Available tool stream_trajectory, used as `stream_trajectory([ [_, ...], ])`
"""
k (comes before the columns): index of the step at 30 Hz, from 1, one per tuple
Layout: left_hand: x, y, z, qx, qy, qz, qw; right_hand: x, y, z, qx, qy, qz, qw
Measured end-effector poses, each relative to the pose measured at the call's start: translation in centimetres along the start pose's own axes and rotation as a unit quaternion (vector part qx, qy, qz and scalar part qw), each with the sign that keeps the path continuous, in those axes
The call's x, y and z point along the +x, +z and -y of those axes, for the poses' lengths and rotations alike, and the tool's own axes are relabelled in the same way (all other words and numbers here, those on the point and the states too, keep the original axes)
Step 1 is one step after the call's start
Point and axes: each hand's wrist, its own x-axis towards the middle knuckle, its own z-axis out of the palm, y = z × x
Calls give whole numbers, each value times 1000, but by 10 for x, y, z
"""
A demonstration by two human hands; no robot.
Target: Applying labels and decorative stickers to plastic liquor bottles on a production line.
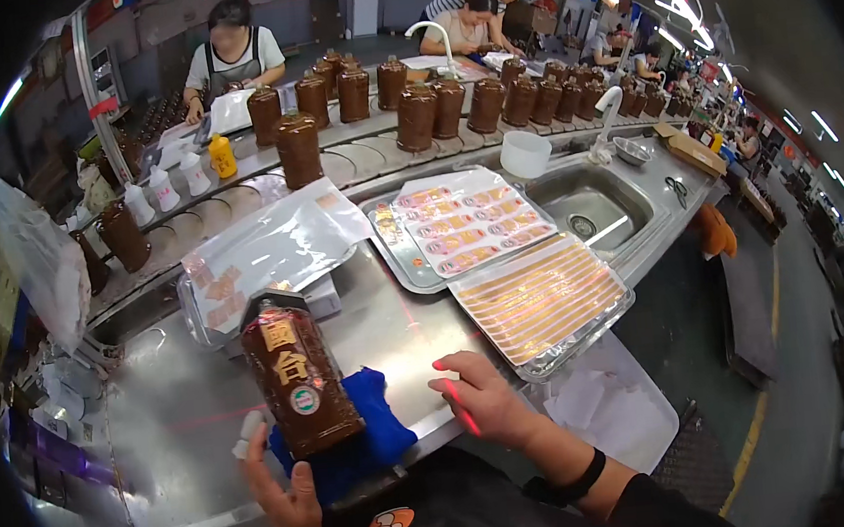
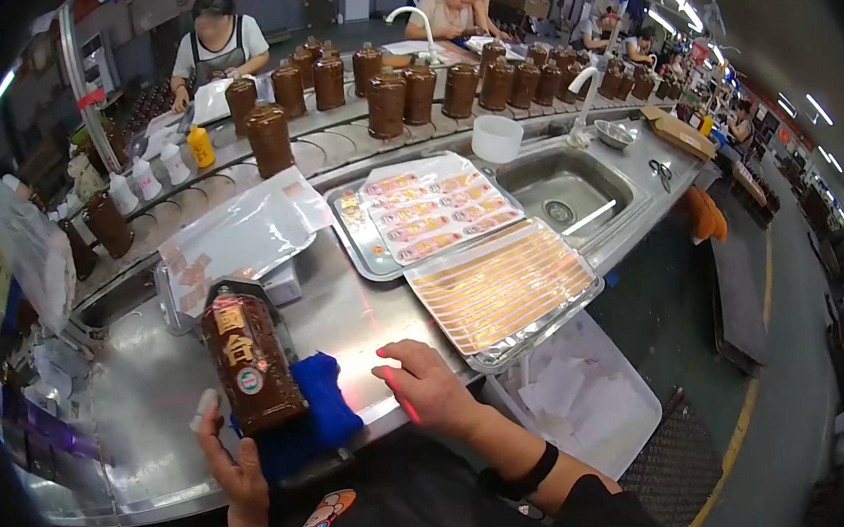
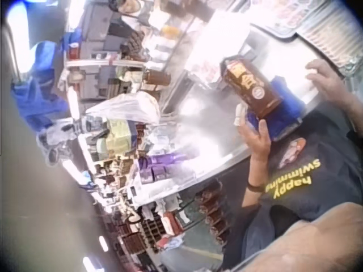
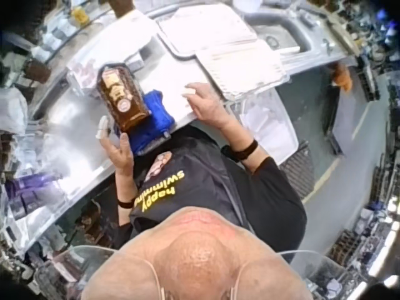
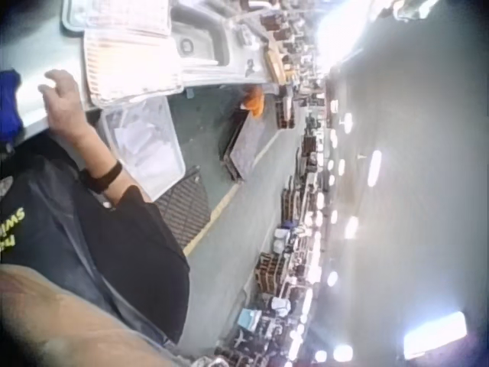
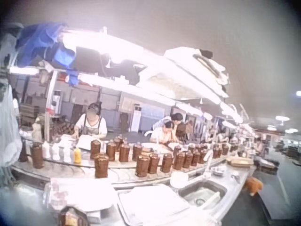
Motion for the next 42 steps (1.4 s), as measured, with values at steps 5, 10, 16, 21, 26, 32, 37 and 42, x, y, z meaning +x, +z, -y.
stream_trajectory([
  [5, -10, -9, 16, 53, 51, 27, 997, 1, 23, 3, -101, -25, 15, 994],
  [10, -13, -20, 33, -17, -7, 5, 1000, 6, 28, 2, -114, -22, 15, 993],
  [16, -20, -35, 47, -25, -28, 45, 998, 11, 27, 8, -129, -3, 47, 991],
  [21, -24, -43, 44, -46, -2, 86, 995, 16, 26, 13, -139, 12, 65, 988],
  [26, -19, -52, 46, -100, 1, 123, 987, 15, 27, 14, -150, 42, 76, 985],
  [32, -18, -52, 50, -107, 1, 135, 985, 10, 31, 9, -166, 52, 67, 982],
  [37, -20, -46, 45, -98, -14, 114, 989, 11, 33, 7, -172, 38, 52, 983],
  [42, -20, -36, 43, -7, 27, 59, 998, 8, 28, 3, -130, 40, 42, 990],
])
